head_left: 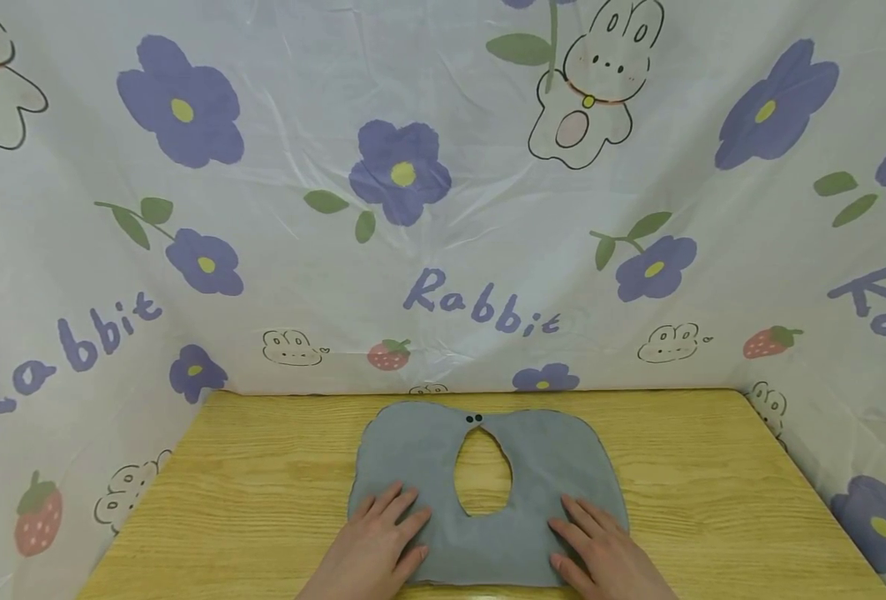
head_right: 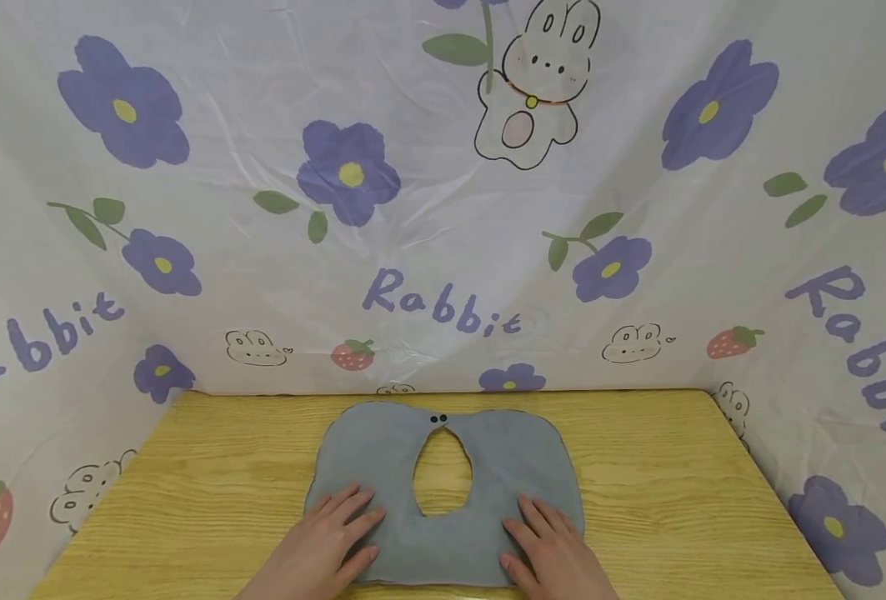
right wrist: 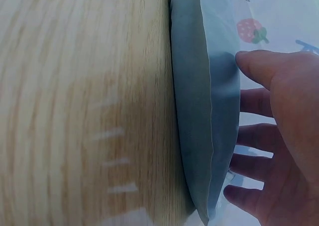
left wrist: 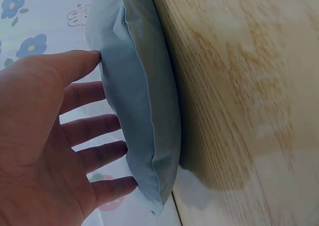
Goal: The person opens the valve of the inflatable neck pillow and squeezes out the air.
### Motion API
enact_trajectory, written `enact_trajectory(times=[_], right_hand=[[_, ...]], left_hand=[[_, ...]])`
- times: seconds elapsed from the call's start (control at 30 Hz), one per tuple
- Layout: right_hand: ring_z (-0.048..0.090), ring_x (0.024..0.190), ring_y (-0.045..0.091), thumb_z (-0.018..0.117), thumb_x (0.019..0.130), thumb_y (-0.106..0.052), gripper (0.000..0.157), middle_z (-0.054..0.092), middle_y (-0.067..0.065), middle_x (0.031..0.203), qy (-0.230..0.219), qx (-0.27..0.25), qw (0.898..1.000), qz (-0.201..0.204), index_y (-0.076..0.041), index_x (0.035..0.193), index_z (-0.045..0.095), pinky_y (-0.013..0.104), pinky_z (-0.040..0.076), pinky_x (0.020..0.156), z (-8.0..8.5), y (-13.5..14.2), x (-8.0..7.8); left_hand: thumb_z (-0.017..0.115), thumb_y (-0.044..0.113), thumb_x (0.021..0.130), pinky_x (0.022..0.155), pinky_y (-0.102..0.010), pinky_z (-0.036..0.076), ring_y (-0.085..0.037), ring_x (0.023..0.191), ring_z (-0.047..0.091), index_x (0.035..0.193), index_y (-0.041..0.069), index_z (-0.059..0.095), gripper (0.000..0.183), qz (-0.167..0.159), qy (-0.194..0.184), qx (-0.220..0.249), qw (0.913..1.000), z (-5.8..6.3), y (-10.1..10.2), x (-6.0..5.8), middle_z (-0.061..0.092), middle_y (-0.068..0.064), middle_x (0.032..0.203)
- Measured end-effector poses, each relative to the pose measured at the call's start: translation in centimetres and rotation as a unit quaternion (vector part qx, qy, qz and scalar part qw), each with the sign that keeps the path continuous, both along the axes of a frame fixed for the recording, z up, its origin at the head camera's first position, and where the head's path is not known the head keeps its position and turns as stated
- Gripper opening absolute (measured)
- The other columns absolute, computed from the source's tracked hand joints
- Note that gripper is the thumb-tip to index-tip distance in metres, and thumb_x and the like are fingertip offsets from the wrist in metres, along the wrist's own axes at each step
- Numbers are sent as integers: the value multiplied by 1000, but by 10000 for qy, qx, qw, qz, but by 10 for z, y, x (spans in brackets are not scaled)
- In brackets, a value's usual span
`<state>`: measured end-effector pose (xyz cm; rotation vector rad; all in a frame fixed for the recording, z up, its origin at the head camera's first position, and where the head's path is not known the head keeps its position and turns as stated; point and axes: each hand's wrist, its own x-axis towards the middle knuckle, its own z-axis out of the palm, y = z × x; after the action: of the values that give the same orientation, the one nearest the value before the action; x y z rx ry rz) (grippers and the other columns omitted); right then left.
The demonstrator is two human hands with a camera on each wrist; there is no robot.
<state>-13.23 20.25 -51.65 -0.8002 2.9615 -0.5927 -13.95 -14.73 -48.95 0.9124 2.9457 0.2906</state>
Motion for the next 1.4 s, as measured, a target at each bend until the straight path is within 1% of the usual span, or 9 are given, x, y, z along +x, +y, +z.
enact_trajectory(times=[0.2,0.33,0.5,0.63,0.77,0.87,1.0,1.1,1.4], right_hand=[[52,131,43,59,104,-46,53,55,23,144,-67,-57,10000,-44,-5,137,64,60,43,104,1,-1,1],[52,132,43,57,104,-48,54,55,22,145,-132,-123,9998,-51,-6,139,62,61,43,104,4,-2,1],[51,132,45,56,105,-47,53,54,22,145,-189,-238,9995,53,-6,138,62,66,42,102,10,-5,0],[56,127,42,60,104,-42,46,59,19,141,492,-197,9982,277,-9,135,65,65,48,95,7,-8,2],[62,121,33,64,102,-38,38,64,13,136,1446,-77,9877,585,-15,131,69,58,54,88,-3,-18,6],[62,122,30,64,102,-39,37,64,10,138,1710,9,9815,859,-18,133,69,55,55,87,-10,-28,8],[61,124,29,63,102,-40,38,63,10,139,1980,157,9726,1206,-20,134,68,52,57,84,-16,-39,9],[61,125,27,61,103,-43,40,63,8,140,2079,247,9686,1339,-20,135,68,51,57,83,-18,-43,11],[57,130,28,52,102,-58,52,60,6,144,1882,433,9712,1397,-23,138,65,54,56,85,-23,-47,14]], left_hand=[[61,43,103,103,-59,45,-37,136,49,137,16,67,44,-59,-31,31,10000,2,1,1,57,-12,144],[59,43,105,104,-56,45,-33,136,50,139,17,66,44,-253,94,-4,9996,7,4,2,57,-10,144],[56,42,106,100,-52,50,-32,131,54,136,17,67,41,-717,749,-161,9945,10,8,6,60,-10,139],[54,40,107,95,-50,54,-31,129,57,133,18,69,36,-1042,1165,-74,9877,6,17,12,62,-9,136],[57,35,107,90,-45,57,-28,125,61,129,19,70,30,-1432,1606,157,9764,-1,32,18,64,-7,132],[60,33,106,87,-41,58,-26,124,62,128,19,70,29,-1738,1823,273,9674,-7,41,21,65,-6,132],[56,38,107,89,-40,58,-25,127,60,133,18,67,35,-1992,1614,291,9661,-12,48,25,63,-7,135],[52,44,107,90,-40,57,-25,130,58,135,19,66,40,-2035,1440,254,9681,-14,51,26,62,-7,137],[53,44,107,92,-38,56,-22,128,60,132,20,68,38,-2084,1606,99,9647,-21,50,27,63,-7,136]])
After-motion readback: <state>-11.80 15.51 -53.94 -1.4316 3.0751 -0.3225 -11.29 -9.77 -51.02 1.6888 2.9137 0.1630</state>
